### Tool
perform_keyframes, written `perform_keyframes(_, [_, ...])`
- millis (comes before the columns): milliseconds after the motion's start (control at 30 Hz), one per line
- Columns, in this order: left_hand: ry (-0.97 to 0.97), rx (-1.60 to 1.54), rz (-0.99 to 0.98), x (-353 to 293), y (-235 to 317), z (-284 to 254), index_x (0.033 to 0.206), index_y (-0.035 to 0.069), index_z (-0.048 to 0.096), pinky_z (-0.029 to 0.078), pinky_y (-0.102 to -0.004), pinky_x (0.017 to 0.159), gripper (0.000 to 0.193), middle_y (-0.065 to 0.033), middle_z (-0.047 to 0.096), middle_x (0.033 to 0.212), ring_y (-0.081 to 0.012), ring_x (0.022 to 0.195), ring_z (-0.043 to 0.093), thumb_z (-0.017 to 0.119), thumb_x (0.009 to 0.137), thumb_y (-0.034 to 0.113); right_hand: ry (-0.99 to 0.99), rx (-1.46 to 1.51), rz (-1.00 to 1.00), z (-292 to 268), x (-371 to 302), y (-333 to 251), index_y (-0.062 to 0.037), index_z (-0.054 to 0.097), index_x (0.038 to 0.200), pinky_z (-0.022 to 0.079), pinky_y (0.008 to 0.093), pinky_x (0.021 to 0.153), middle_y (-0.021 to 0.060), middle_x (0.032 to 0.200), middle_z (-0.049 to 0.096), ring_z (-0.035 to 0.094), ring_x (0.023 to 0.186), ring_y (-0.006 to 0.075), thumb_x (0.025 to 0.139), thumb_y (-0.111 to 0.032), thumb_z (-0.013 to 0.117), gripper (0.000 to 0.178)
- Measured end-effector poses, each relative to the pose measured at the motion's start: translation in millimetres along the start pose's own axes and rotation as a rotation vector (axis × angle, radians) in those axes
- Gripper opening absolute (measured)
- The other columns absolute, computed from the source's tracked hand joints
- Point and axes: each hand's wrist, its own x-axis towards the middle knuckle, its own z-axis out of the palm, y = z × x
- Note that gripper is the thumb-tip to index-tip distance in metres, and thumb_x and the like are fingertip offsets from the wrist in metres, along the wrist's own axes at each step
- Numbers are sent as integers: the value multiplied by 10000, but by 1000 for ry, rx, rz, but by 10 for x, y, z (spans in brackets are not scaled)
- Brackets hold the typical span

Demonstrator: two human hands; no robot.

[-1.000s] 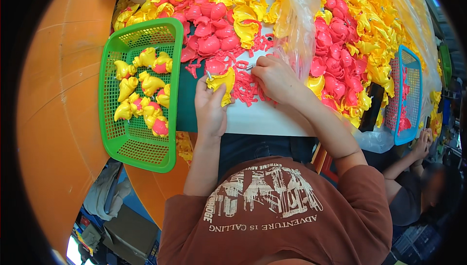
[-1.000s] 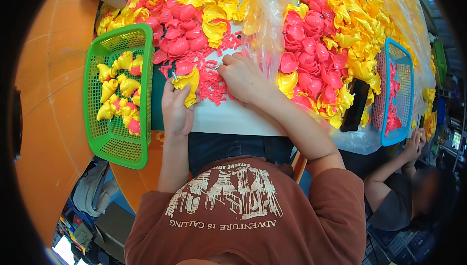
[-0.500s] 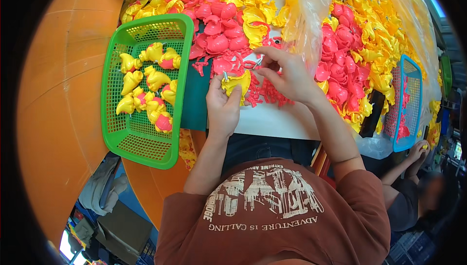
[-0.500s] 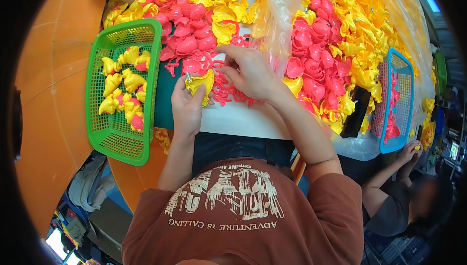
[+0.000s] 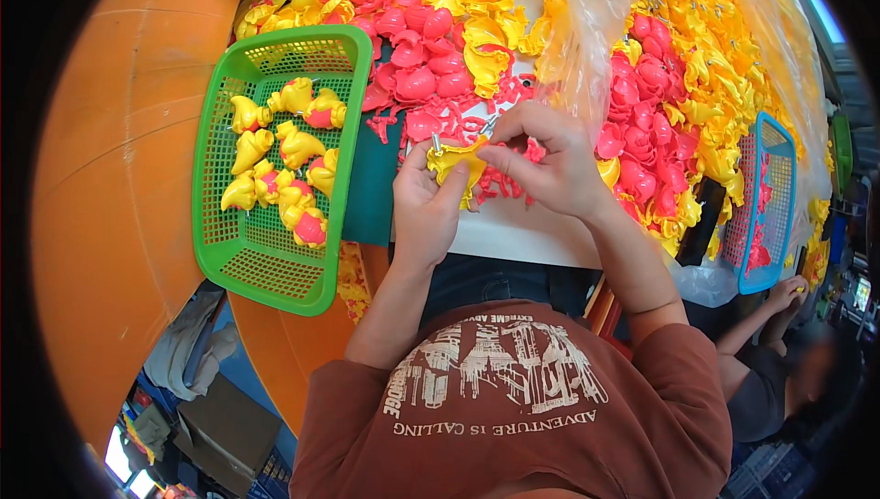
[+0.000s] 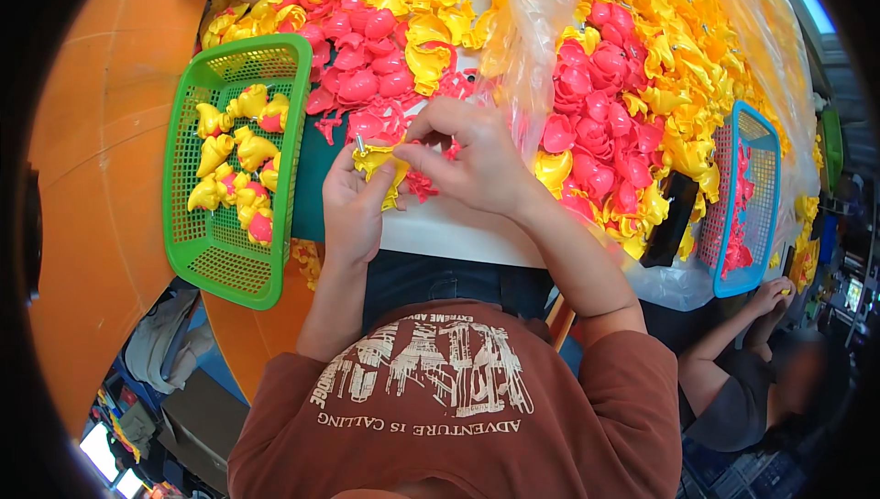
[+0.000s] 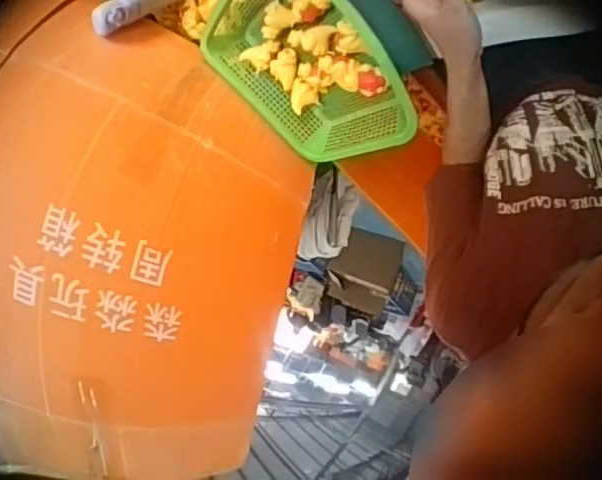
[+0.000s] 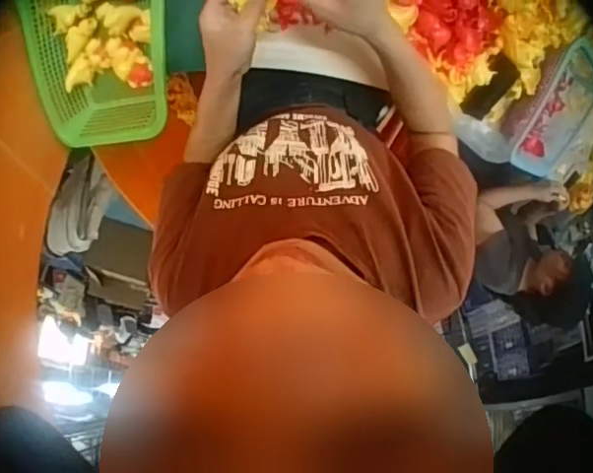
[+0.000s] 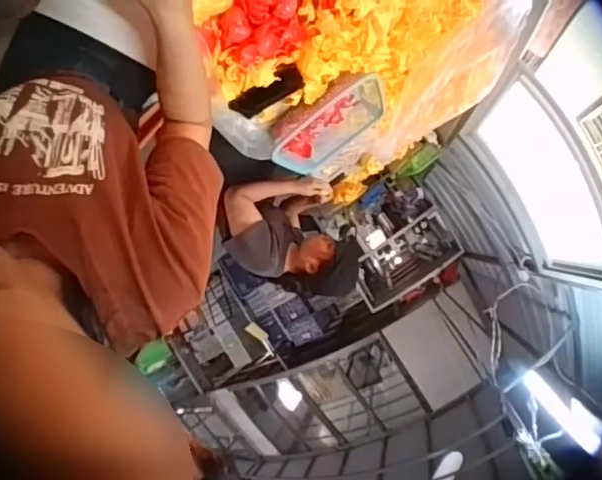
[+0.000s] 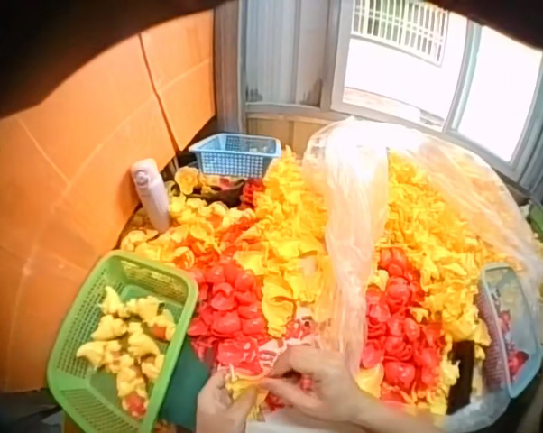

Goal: Assembling small plastic toy ducks from multiple colored components on a factory workbench.

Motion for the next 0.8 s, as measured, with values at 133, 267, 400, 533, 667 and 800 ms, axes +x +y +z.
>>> perform_keyframes(133, [3, -28, 0, -5, -20, 47, 1086, -2, 472, 488, -238, 513, 227, -91, 610, 906, -112, 653, 589, 534, 868, -2, 14, -105, -27, 17, -40, 11, 1, 636, 812, 463, 279, 600, 89, 772, 625, 587, 668, 190, 743, -21, 698, 95])
perform_keyframes(267, [-28, -63, -7, -2, 3, 4, 1095, -7, 469, 492, -229, 514, 236, -93, 612, 913, -108, 659, 594, 534, 868, -1, 21, -327, -291, -38, -85, 15, -8, 647, 839, 483, 308, 651, 98, 814, 642, 612, 726, 237, 717, -13, 702, 134])
perform_keyframes(400, [-53, -32, 2, -20, 17, 25, 1091, -17, 470, 494, -222, 520, 230, -91, 611, 911, -108, 668, 602, 535, 871, 5, 49, -362, -434, -51, -51, -19, -32, 662, 832, 488, 323, 709, 73, 820, 655, 617, 798, 237, 688, -27, 721, 155])
perform_keyframes(533, [-58, -25, 29, -64, 8, 83, 1090, -26, 468, 492, -217, 522, 227, -92, 611, 910, -111, 680, 610, 534, 876, 11, 76, -377, -485, 33, -9, 8, -41, 667, 827, 488, 321, 708, 59, 822, 658, 611, 823, 225, 673, -44, 738, 169])
perform_keyframes(667, [-73, 41, 25, -81, 25, 77, 1100, -34, 455, 488, -209, 522, 241, -94, 608, 908, -112, 686, 612, 535, 877, 10, 71, -348, -486, 43, 4, 75, -37, 667, 830, 487, 310, 700, 58, 811, 654, 609, 807, 216, 672, -40, 742, 175])
perform_keyframes(800, [-25, 96, 79, -90, -16, 36, 1109, -51, 441, 472, -203, 504, 254, -96, 594, 878, -102, 671, 600, 527, 875, -5, -128, 127, 40, 32, 0, 158, -20, 671, 841, 483, 269, 688, 63, 777, 649, 616, 769, 157, 718, -30, 725, 134])
